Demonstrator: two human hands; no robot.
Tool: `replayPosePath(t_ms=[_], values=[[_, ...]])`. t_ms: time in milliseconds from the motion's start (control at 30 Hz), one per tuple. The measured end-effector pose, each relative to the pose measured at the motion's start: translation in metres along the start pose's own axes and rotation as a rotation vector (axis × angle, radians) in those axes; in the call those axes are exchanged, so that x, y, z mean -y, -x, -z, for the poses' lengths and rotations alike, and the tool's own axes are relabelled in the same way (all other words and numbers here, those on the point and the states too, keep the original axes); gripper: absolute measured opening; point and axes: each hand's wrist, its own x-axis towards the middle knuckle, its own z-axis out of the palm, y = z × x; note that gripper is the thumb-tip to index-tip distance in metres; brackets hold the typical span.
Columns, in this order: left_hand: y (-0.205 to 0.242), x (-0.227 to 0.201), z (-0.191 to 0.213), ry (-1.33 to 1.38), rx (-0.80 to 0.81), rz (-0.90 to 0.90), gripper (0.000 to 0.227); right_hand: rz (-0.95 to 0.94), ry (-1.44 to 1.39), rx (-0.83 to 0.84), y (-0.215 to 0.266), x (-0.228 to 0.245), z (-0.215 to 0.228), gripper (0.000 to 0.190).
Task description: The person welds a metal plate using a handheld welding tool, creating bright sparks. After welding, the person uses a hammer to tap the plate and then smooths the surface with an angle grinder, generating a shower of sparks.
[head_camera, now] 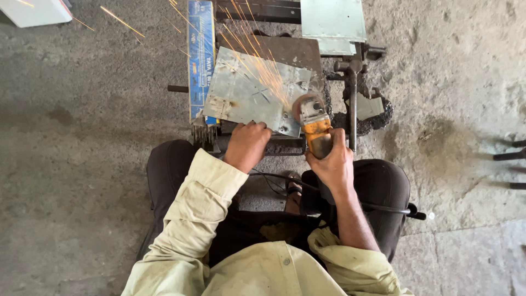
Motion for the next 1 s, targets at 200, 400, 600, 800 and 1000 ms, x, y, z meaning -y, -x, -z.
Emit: replayPosePath(t_ms=[200, 400, 600, 800, 1000], values=[[0.0022, -0.0029, -0.0022, -0.020, -0.060, -0.008, 0.016, 0.011, 0.059, -0.056, 0.0008, 0.0024, -0.0024, 0.061], [-0.0012, -0.0028, -0.0040, -0.034, -0.106, -0.015, 0.011, 0.021, 0.048, -0.049, -0.0022, 0.0060, -0.0039, 0.063], [-0.0026, -0.0009, -0.0032, -0.022, -0.122, -0.019, 0.012, 0.002, 0.052, -0.037, -0.0016, 0.0061, -0.0039, 0.063], [-0.0024, -0.0010, -0.0029, -0.003, -0.109, -0.015, 0.013, 0.008, 0.056, -0.046, -0.0020, 0.0039, -0.0048, 0.063], [-0.0014, -0.0027, -0.0055, -0.022, -0.093, 0.011, 0.011, 0.033, 0.035, -0.048, -0.0027, -0.0032, -0.0068, 0.067]])
